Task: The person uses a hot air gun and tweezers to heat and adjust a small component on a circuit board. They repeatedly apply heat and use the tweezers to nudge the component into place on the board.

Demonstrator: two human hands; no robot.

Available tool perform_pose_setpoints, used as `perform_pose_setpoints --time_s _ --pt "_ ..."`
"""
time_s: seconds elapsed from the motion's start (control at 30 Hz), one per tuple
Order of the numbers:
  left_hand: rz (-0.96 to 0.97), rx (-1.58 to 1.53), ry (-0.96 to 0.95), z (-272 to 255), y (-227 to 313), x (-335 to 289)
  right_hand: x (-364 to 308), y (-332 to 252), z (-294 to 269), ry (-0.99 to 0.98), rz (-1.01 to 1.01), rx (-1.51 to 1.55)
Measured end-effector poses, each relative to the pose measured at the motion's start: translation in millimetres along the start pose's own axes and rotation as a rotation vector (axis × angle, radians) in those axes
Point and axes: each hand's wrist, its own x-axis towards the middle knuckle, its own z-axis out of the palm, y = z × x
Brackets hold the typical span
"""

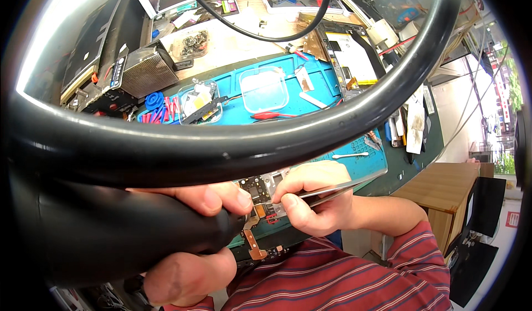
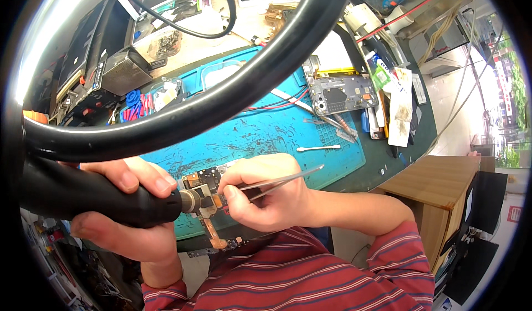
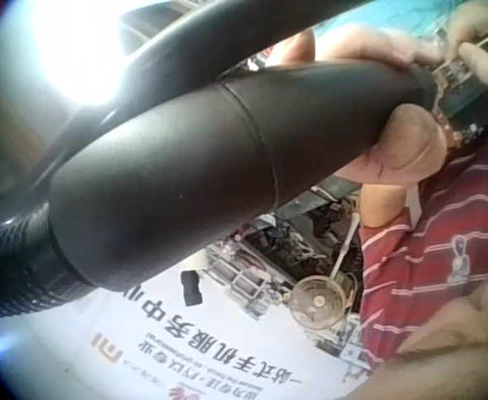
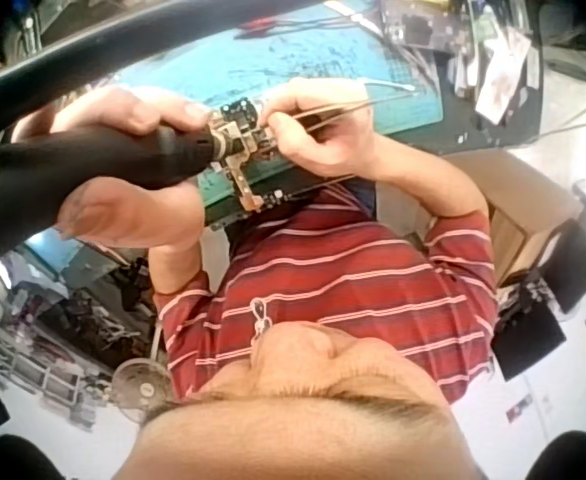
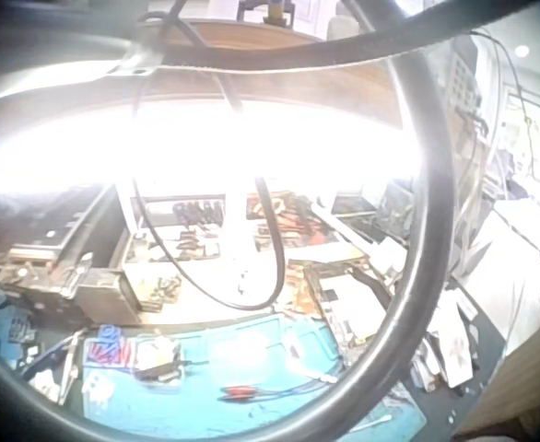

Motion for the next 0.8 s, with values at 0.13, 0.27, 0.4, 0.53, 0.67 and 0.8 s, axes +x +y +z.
perform_pose_setpoints --time_s 0.13,0.27,0.4,0.53,0.67,0.8 --pt "0.011 0.008 0.015 -1.2 5.1 -0.6 2.3 -4.6 1.5 -0.010 -0.004 0.000" --pt "0.019 0.008 0.018 -1.2 2.7 -0.8 1.5 -3.2 1.4 -0.010 -0.006 -0.006" --pt "0.023 0.006 0.007 1.1 -2.0 3.6 0.4 -0.6 -1.7 0.000 0.004 -0.016" --pt "0.032 0.021 0.026 -1.1 4.8 0.5 2.1 -5.0 0.9 -0.014 -0.002 -0.001" --pt "0.028 0.010 0.028 0.5 3.0 0.5 2.0 -4.1 -0.3 -0.011 0.000 -0.015" --pt "0.031 0.014 0.030 1.5 2.4 0.4 1.4 -3.0 -0.9 -0.011 -0.001 -0.020"
